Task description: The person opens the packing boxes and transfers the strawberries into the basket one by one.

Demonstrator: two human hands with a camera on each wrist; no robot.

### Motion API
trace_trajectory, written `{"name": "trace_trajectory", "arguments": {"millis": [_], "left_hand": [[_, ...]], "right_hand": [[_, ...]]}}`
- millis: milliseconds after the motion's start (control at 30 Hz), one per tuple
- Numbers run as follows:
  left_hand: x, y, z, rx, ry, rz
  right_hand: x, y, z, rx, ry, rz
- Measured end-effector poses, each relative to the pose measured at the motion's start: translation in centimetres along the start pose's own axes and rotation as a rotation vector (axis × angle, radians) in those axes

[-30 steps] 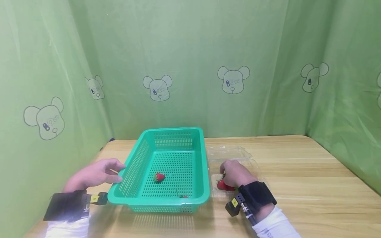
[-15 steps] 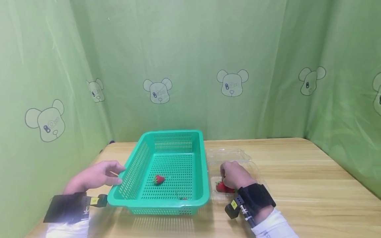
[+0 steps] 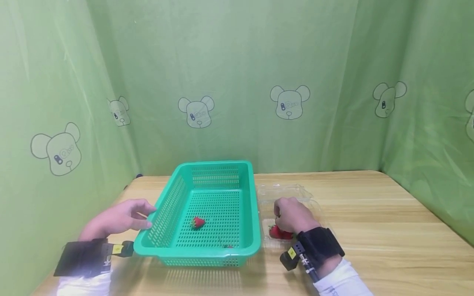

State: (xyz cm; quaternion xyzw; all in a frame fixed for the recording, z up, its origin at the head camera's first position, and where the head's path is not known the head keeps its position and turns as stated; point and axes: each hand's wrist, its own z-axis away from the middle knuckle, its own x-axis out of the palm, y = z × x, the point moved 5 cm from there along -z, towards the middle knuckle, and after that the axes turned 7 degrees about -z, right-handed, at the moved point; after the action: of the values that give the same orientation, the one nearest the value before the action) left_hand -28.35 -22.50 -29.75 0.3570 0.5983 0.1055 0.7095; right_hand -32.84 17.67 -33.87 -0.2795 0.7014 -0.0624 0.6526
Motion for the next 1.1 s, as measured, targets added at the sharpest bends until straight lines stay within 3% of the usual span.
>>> {"name": "trace_trajectory", "arguments": {"millis": [1100], "left_hand": [[0.0, -0.1, -0.1, 0.011, 0.000, 0.006]], "right_hand": [[-1.2, -1.0, 0.2, 0.044, -0.003, -0.032]]}}
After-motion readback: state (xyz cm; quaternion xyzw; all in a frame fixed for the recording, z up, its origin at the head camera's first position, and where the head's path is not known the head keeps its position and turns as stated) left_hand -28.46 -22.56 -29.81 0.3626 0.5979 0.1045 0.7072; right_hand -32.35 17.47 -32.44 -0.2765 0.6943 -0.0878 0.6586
